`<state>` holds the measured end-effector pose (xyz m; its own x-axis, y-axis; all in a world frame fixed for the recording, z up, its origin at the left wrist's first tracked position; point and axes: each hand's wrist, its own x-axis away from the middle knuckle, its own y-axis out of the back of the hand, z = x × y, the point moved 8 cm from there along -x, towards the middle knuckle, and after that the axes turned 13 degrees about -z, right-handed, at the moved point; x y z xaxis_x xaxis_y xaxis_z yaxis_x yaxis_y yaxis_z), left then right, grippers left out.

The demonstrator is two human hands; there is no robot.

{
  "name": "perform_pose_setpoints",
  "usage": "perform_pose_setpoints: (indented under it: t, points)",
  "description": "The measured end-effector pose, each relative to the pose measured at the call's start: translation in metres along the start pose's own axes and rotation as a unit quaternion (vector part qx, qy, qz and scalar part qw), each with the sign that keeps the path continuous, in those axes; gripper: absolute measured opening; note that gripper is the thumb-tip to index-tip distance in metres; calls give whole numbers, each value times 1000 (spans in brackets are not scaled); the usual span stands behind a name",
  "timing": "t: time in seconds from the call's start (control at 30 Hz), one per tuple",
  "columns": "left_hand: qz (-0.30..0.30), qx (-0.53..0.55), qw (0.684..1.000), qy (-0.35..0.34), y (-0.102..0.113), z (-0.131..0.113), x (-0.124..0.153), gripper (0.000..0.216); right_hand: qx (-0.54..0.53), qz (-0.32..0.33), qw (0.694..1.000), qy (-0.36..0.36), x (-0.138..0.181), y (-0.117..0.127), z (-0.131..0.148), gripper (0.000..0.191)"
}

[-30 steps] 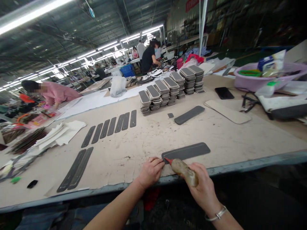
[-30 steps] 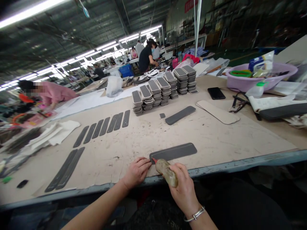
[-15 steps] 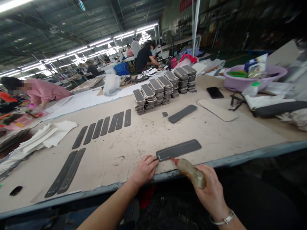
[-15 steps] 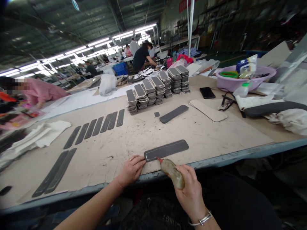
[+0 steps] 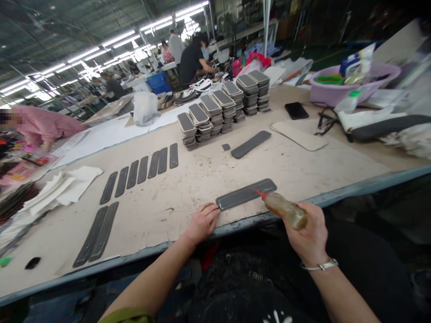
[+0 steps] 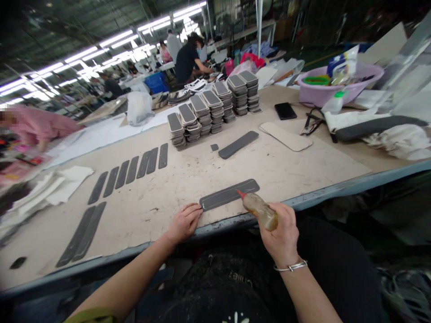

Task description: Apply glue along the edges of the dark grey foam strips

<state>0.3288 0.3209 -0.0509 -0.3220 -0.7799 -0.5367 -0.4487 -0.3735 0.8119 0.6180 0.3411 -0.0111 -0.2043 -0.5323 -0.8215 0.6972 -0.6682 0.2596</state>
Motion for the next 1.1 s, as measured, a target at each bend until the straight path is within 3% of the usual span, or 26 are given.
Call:
perform_pose_setpoints:
  t: [0.17, 0.27, 0.53, 0.8, 1.0, 1.1]
  points:
    - [2, 8, 1000, -1, -1, -1, -1, 27, -126, 90, 988, -28, 16, -36, 37, 32]
    - [-9, 13, 1000, 1, 0, 1, -1, 27, -129, 112, 985, -28, 20, -42, 33, 31]
    - [-12, 21, 1000, -4, 0, 7, -10, 23, 40, -18, 998, -35, -7, -1, -21, 37]
    - [84, -6, 993, -80, -5, -3, -25, 23, -58, 50, 996, -48, 5, -14, -7, 32]
    - [135, -36, 985, -99, -7, -8, -34, 23, 51, -43, 996, -66, -11, 4, -36, 42]
    - [150, -44, 982, -106, -9, -9, -37, 25, 80, -57, 994, -46, -17, 4, -44, 41]
